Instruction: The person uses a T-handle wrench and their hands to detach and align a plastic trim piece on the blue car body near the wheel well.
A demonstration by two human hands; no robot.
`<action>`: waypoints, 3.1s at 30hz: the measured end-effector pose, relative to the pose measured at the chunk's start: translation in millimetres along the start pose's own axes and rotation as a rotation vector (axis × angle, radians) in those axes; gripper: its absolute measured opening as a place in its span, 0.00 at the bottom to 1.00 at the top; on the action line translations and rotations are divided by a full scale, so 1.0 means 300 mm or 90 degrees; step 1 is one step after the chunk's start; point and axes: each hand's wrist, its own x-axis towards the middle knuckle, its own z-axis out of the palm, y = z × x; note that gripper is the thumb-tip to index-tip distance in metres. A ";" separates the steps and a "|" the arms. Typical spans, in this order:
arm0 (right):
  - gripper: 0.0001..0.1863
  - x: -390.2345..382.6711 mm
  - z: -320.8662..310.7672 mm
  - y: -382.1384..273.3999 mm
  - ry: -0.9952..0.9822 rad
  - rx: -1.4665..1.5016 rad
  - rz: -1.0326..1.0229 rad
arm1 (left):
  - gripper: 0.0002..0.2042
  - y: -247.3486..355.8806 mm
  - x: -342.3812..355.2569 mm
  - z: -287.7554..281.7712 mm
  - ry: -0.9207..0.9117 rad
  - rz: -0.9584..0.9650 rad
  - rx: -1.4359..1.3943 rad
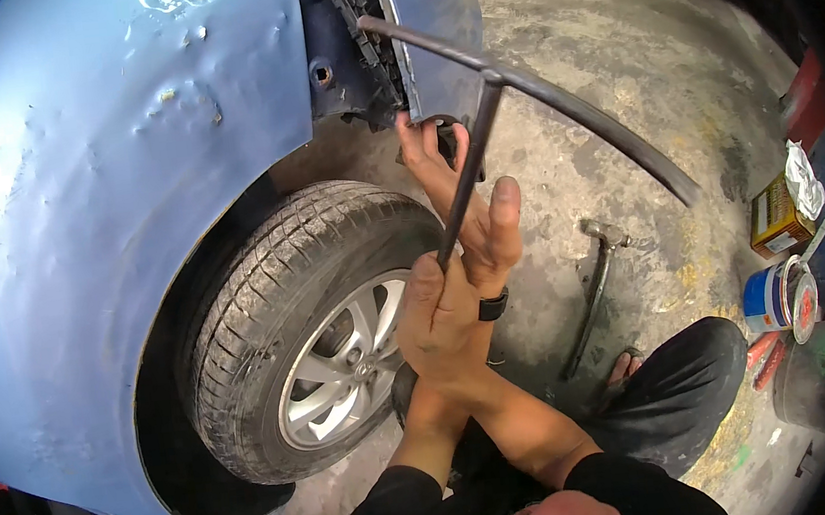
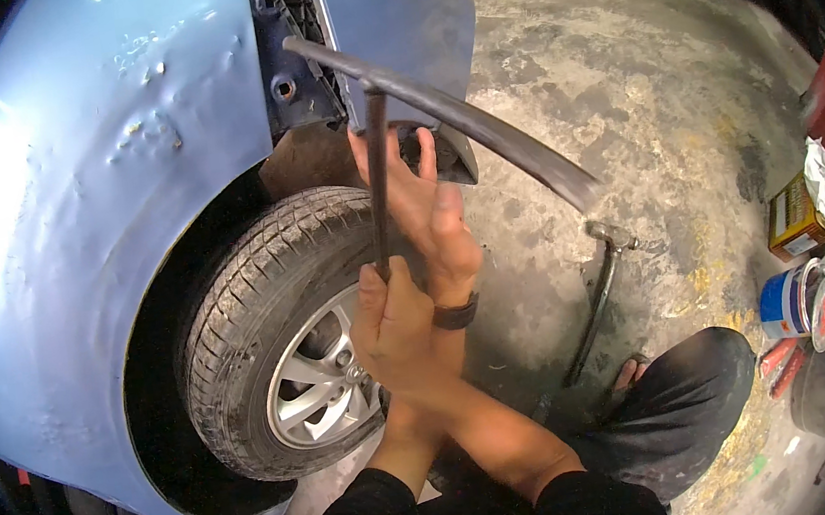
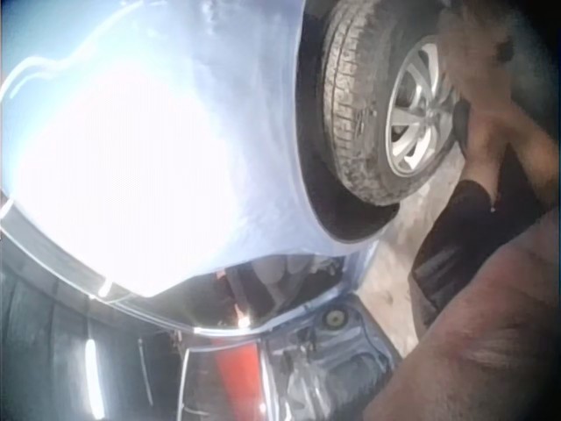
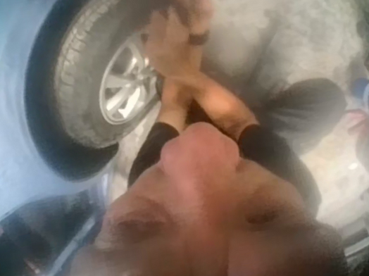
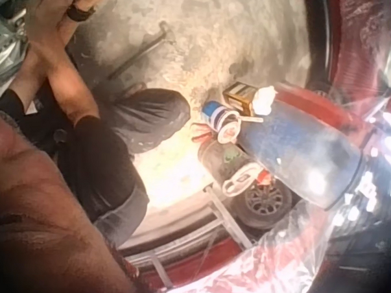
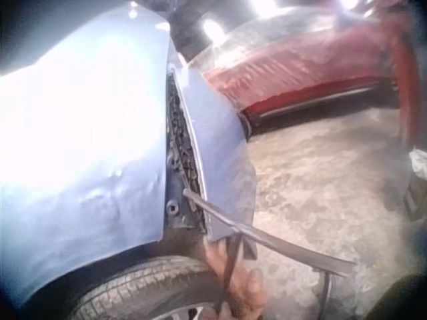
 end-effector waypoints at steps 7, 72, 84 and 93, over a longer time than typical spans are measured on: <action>0.15 0.018 0.033 0.008 -0.141 -0.060 0.107 | 0.54 0.014 0.001 0.001 0.000 -0.016 0.025; 0.17 0.011 -0.094 -0.019 -0.157 0.020 0.144 | 0.52 0.023 0.001 0.047 0.006 0.016 0.044; 0.17 0.027 -0.177 -0.043 -0.177 0.117 0.164 | 0.52 -0.009 -0.011 0.106 0.023 0.042 0.056; 0.16 0.023 -0.130 -0.070 -0.096 -0.062 0.006 | 0.54 0.014 -0.007 0.103 0.024 0.025 0.034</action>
